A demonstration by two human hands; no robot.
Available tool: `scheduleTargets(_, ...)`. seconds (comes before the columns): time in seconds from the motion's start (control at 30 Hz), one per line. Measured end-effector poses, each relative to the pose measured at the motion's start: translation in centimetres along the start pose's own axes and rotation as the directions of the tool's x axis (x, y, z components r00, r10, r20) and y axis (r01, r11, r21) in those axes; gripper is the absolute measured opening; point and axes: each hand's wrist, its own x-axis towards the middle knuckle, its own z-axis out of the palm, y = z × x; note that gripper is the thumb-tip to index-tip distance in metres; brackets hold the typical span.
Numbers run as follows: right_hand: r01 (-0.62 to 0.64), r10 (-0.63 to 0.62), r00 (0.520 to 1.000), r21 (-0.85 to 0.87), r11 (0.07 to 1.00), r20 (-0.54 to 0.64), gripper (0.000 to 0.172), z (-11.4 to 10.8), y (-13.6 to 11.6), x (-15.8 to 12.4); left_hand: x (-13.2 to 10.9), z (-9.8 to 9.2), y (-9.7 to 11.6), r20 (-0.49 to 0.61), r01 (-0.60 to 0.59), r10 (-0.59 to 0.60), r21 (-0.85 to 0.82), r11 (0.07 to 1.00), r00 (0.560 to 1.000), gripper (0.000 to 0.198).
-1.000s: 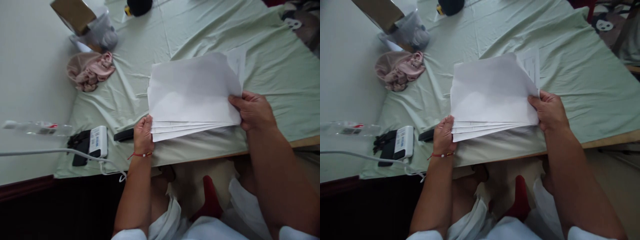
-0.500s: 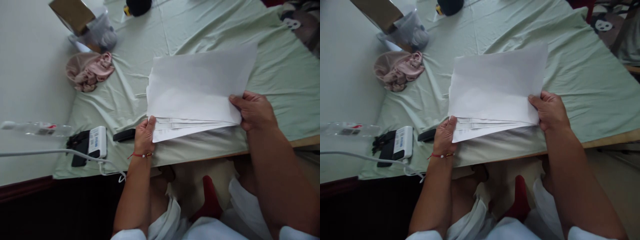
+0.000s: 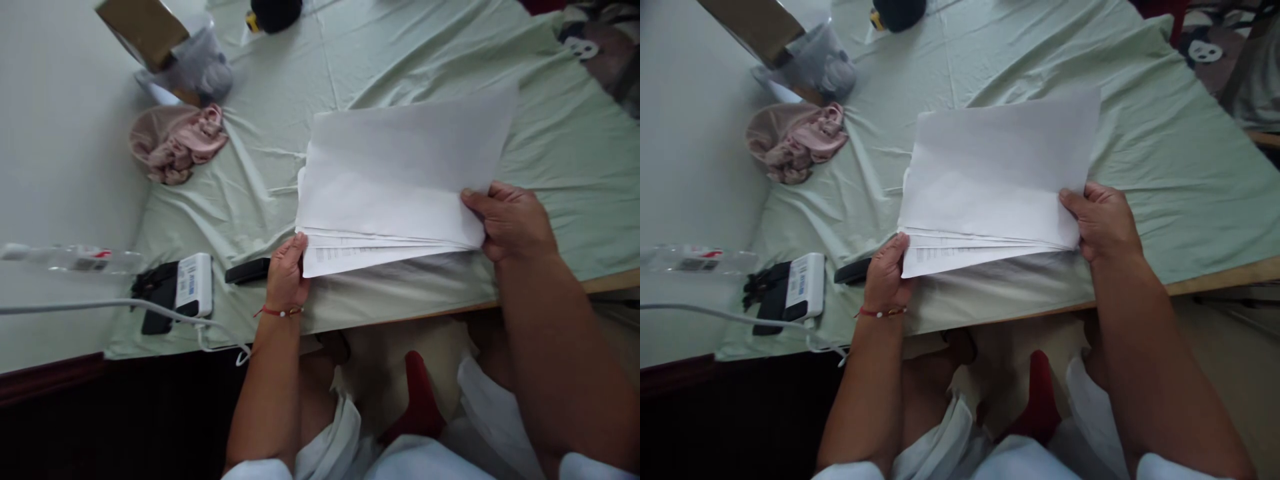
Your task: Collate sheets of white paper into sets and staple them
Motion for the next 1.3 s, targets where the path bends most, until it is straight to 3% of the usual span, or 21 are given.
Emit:
scheduleTargets(0.23, -0.035, 0.035, 0.997, -0.006, 0.999, 0.075, 0.030, -0.2, -0.3, -0.2, 0.3, -0.3, 0.0, 0.076, 0.074, -0.069, -0.063, 0.995, 0.995, 0.060)
scheduleTargets(0.4, -0.028, 0.033, 0.992, -0.044, 0.999, 0.118, 0.026, -0.3, -0.2, -0.4, 0.6, -0.6, -0.2, -0.003, 0.052, -0.052, -0.010, 0.999, 0.999, 0.050)
scheduleTargets(0.53, 0.039, -0.029, 0.985, -0.057, 0.998, 0.170, 0.027, -0.5, 0.0, -0.3, 0.8, -0.7, -0.1, 0.028, 0.047, -0.049, 0.050, 0.998, 0.998, 0.049)
scheduleTargets(0.63, 0.129, -0.127, 0.970, 0.002, 0.992, 0.206, 0.028, -0.5, 0.0, -0.3, 1.0, -0.7, 0.3, 0.056, -0.088, 0.084, 0.074, 0.993, 0.995, 0.047)
scheduleTargets(0.8, 0.252, -0.263, 0.930, 0.075, 0.965, 0.256, 0.030, -0.7, -0.4, -0.2, 1.4, -1.5, 0.7, 0.101, -0.353, 0.344, 0.079, 0.932, 0.933, 0.040)
scheduleTargets(0.9, 0.262, -0.249, 0.923, -0.004, 0.965, 0.292, 0.028, -1.2, -0.4, -0.3, 1.7, -2.2, 0.4, 0.107, -0.386, 0.378, 0.061, 0.921, 0.920, 0.037)
scheduleTargets(1.1, 0.139, -0.022, 0.908, -0.252, 0.958, 0.418, 0.022, -1.8, -0.1, -0.3, 1.9, -2.6, 0.1, 0.100, -0.336, 0.326, 0.118, 0.934, 0.940, 0.040)
scheduleTargets(1.17, 0.174, -0.048, 0.916, -0.287, 0.942, 0.398, 0.020, -1.9, -0.1, -0.3, 2.0, -2.8, 0.1, 0.072, -0.315, 0.307, 0.151, 0.937, 0.949, 0.042)
scheduleTargets(1.3, 0.283, -0.160, 0.937, -0.403, 0.870, 0.312, 0.031, -2.2, -0.8, -0.5, 2.3, -3.7, -0.4, 0.048, -0.257, 0.253, 0.255, 0.932, 0.966, 0.038)
